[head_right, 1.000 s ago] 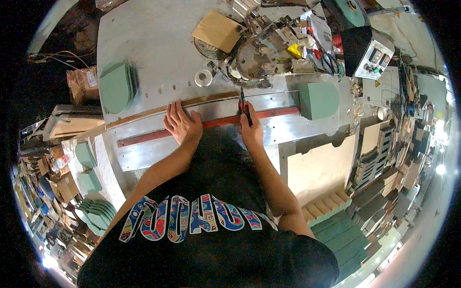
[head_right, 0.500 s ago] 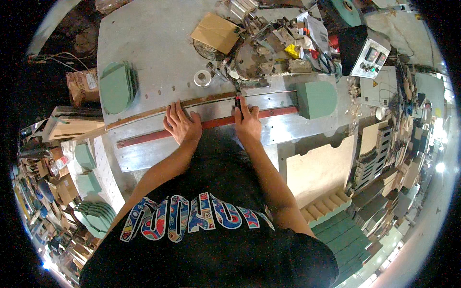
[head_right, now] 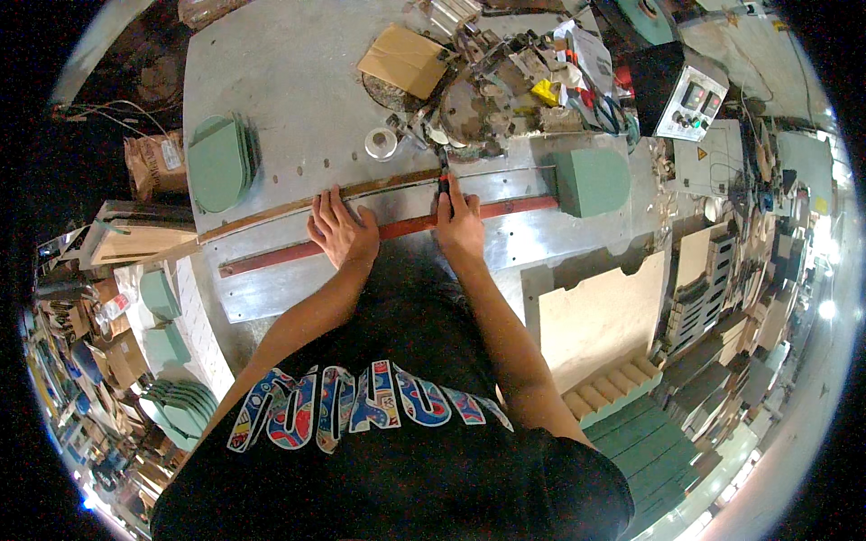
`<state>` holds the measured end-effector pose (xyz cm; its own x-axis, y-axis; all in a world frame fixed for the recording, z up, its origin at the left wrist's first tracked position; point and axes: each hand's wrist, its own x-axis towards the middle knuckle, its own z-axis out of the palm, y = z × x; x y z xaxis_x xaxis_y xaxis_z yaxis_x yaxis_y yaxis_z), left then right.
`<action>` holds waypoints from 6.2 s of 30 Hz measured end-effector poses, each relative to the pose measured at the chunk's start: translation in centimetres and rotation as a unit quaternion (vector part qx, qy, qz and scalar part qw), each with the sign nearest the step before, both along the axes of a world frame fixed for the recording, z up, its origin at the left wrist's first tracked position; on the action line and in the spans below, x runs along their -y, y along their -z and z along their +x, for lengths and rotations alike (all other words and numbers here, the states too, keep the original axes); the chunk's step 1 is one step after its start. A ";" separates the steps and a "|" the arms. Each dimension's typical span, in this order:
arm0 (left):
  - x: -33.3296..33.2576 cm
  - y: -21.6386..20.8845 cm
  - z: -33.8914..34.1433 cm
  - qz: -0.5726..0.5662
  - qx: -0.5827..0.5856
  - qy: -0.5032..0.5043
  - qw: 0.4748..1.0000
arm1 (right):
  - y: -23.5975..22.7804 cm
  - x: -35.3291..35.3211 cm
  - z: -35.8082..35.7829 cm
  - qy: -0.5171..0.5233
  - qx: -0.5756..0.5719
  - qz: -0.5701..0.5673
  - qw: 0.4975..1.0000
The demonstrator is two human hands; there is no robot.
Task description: The person holds several green-surfaced wooden furniture components at a workbench, turning them over to inspect the edges. The person then uses a hand tool to trim or finish the edge of a component on the table.
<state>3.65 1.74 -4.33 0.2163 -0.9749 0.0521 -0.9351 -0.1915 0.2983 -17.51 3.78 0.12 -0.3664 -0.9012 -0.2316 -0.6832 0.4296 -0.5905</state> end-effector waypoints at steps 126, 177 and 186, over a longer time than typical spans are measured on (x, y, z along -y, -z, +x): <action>-0.9 0.9 0.0 -0.082 0.007 0.004 0.997 | 0.8 -0.2 -11.8 -0.070 -0.194 -0.057 0.977; -1.1 0.9 0.4 -0.098 -0.004 0.015 0.995 | 2.0 -1.4 -10.4 0.289 0.543 -0.022 0.788; -1.0 0.1 0.1 -0.081 -0.005 0.015 0.997 | -3.5 -1.1 -16.0 0.090 0.142 -0.142 0.975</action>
